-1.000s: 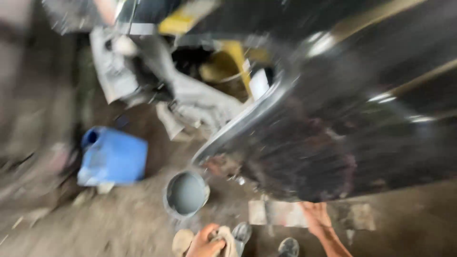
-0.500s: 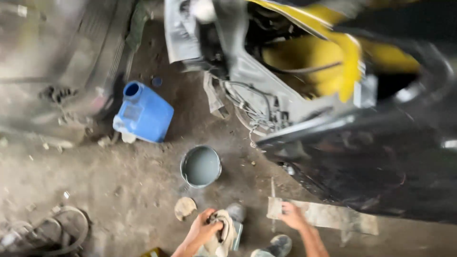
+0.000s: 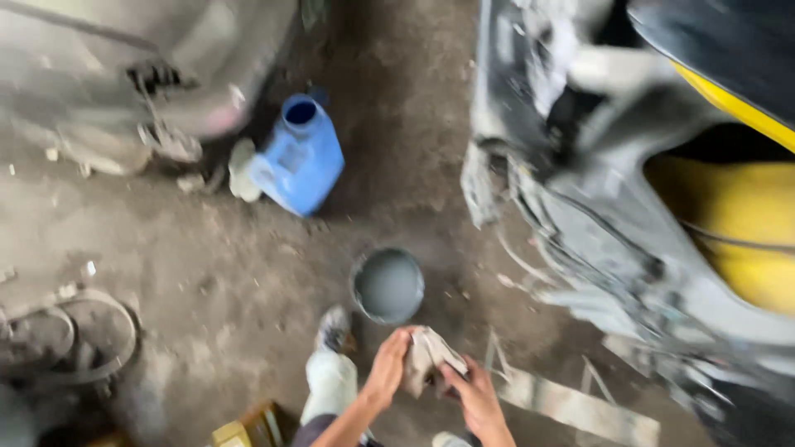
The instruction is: The person scrubs the hood of a black car using a sponge and a cloth. They repeatedly dip the sponge into a bucket of water and wipe the surface, focusing on removing dirt and residue from the hood.
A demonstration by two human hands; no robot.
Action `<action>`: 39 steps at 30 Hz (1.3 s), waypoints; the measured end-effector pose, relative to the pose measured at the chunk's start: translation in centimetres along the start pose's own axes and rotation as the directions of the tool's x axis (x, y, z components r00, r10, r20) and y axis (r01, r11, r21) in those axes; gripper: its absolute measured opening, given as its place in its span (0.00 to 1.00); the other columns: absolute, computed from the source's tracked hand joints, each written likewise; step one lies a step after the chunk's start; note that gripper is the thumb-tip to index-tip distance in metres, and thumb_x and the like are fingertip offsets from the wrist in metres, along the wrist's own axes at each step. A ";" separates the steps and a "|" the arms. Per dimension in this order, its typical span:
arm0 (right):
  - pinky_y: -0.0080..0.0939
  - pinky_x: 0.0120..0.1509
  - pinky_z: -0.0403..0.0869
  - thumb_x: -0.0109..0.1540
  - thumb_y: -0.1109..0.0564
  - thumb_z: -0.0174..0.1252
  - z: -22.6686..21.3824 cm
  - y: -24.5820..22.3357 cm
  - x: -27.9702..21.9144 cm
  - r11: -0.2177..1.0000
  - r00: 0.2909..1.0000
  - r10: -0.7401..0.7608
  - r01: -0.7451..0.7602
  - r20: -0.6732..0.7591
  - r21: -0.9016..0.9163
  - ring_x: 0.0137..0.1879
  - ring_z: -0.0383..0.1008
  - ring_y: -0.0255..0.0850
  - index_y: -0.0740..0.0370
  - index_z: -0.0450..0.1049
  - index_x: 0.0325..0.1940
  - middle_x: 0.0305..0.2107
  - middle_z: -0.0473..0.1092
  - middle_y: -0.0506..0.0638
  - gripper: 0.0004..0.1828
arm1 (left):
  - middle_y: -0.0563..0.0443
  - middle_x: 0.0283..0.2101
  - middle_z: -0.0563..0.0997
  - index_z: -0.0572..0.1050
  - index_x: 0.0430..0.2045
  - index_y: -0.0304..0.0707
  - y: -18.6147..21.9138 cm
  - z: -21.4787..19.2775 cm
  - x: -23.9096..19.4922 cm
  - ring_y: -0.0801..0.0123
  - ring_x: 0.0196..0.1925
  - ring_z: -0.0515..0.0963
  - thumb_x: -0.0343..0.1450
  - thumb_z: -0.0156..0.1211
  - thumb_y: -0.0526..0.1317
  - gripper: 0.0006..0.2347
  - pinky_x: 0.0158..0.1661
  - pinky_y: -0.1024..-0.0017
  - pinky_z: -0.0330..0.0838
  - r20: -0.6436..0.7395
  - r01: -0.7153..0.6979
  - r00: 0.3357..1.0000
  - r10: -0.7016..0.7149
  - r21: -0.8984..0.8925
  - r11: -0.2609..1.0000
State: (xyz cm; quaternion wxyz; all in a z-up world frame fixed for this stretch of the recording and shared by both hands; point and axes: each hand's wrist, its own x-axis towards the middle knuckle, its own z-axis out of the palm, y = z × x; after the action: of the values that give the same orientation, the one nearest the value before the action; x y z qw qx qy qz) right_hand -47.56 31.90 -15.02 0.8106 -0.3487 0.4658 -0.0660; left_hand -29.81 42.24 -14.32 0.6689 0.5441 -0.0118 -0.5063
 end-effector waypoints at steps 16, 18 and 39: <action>0.54 0.53 0.78 0.60 0.49 0.62 9.1 10.8 26.6 0.961 0.939 0.172 -0.093 -0.299 0.260 0.55 0.74 0.42 0.60 0.70 0.61 0.52 0.73 0.50 0.26 | 0.55 0.41 0.82 0.75 0.46 0.46 -4.6 -26.1 26.1 0.68 0.42 0.80 0.68 0.55 0.54 0.18 0.39 0.67 0.76 -0.041 0.634 0.772 -0.634 -0.025 0.773; 0.54 0.54 0.79 0.60 0.49 0.62 8.6 13.1 33.8 0.969 0.951 0.177 -0.122 -0.252 0.217 0.55 0.73 0.41 0.59 0.70 0.61 0.52 0.72 0.48 0.26 | 0.55 0.41 0.85 0.77 0.45 0.48 -9.4 -28.2 31.5 0.67 0.43 0.82 0.64 0.54 0.54 0.20 0.39 0.67 0.78 0.109 0.716 0.698 -0.708 -0.145 0.683; 0.45 0.56 0.75 0.60 0.61 0.53 3.8 26.4 54.0 0.490 0.852 0.112 -0.496 -0.512 -0.717 0.50 0.79 0.48 0.41 0.62 0.73 0.48 0.76 0.59 0.36 | 0.30 0.55 0.79 0.82 0.42 0.35 -31.0 -33.8 47.9 0.45 0.51 0.83 0.70 0.57 0.33 0.10 0.52 0.60 0.79 -0.093 0.080 0.950 -0.298 0.995 -0.056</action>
State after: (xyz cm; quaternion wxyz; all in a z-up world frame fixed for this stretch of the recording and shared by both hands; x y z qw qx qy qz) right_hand -20.15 30.23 -68.57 0.4329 -0.5768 0.6498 0.2402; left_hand -7.92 36.60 -76.72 -0.0023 0.8117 -0.3451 -0.4713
